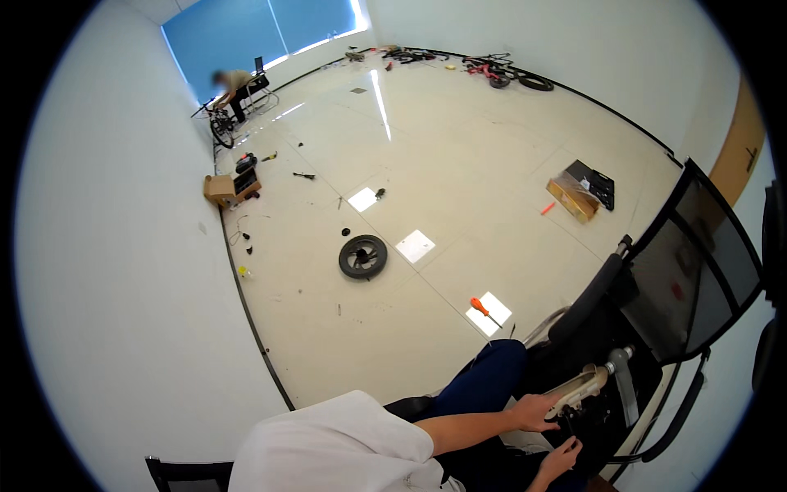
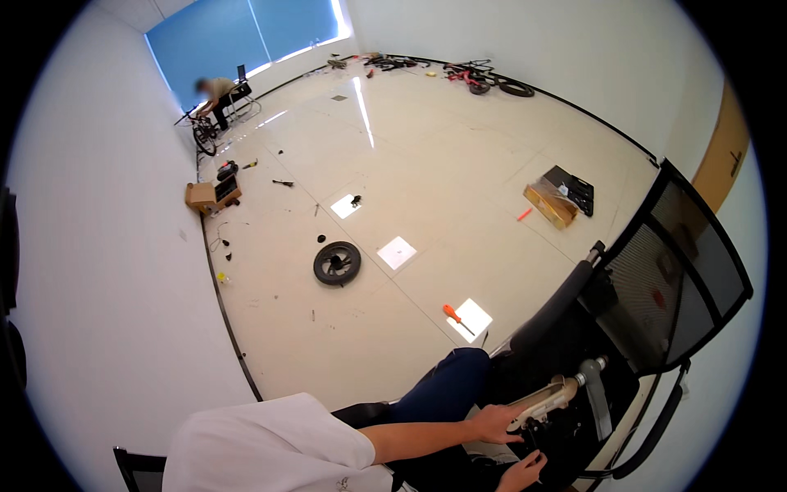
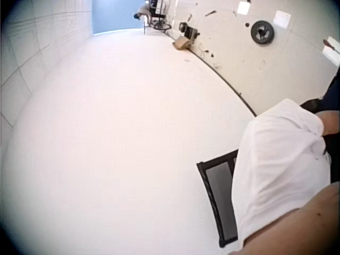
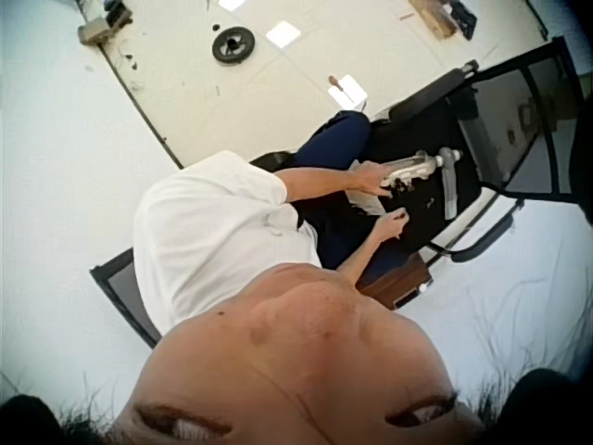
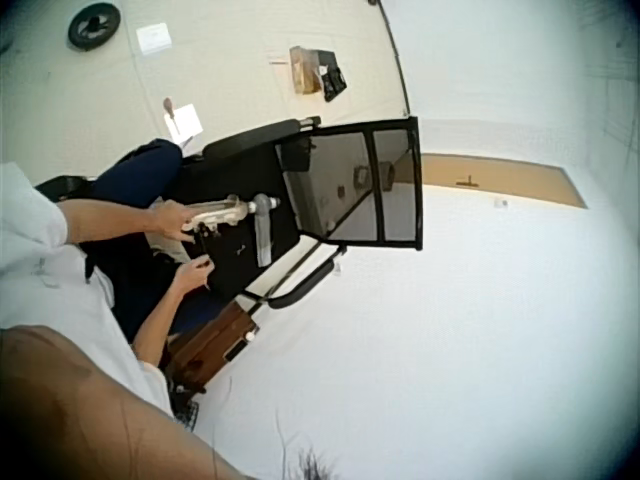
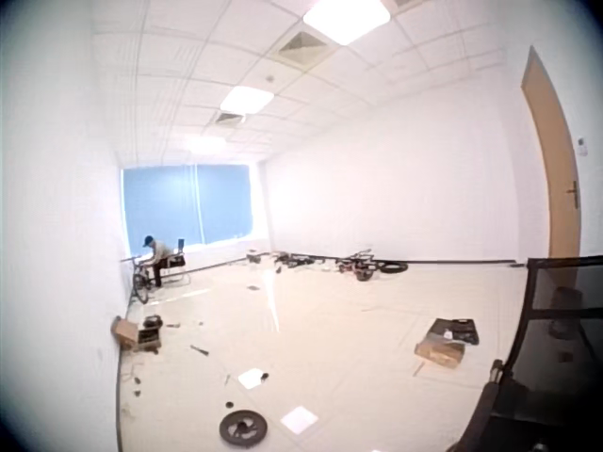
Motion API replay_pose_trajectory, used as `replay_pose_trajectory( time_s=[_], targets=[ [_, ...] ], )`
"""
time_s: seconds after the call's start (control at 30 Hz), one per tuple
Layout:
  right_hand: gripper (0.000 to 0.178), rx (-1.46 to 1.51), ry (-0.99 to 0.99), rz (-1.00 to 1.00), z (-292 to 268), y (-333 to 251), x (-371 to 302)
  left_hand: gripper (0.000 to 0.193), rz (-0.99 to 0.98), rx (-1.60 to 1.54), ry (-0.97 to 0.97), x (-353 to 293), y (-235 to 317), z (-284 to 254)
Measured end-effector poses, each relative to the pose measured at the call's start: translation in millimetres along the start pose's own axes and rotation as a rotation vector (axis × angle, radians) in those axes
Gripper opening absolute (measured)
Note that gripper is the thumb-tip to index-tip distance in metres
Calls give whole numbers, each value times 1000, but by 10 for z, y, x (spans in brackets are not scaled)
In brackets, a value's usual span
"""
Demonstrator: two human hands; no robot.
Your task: The person assembles a mechanical component by hand, inserting small parts and tightening them. The person rotates the object to access different sides and continues to fit pieces together.
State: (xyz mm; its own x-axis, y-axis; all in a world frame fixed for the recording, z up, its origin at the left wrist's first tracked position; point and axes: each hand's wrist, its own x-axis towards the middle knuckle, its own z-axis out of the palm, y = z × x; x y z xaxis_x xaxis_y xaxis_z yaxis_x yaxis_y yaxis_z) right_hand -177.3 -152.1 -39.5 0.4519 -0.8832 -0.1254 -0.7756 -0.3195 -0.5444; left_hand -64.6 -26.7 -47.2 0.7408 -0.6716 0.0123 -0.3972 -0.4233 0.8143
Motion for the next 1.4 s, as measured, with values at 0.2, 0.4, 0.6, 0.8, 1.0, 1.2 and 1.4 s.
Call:
replay_pose_trajectory(
  time_s=[0.2, 0.4, 0.6, 0.8, 1.0, 1.2, 1.4],
  targets=[
    [42, -40, 144, -313, -152, 260, 18, 88, 100, 85, 2, 112, -1, -147],
    [33, 65, 92, -521, -395, 266, 142, 90, 108, 92, -12, 126, 38, -228],
    [34, 63, 37, -402, -322, -264, -173, 76, -58, 130, 3, 298, -53, -416],
    [36, 239, 204, -402, -62, -481, -559, 69, -66, 194, 6, 277, -2, -422],
    [32, 284, 13, -389, -255, -461, -414, 61, -50, 225, 12, 318, 165, -370],
    [25, -156, -264, -475, -230, -581, 54, 66, -118, 248, 3, 372, 204, -154],
    [35, -54, -289, -445, -348, -902, -22, 65, -148, 234, -19, 279, 318, -347]
  ],
)
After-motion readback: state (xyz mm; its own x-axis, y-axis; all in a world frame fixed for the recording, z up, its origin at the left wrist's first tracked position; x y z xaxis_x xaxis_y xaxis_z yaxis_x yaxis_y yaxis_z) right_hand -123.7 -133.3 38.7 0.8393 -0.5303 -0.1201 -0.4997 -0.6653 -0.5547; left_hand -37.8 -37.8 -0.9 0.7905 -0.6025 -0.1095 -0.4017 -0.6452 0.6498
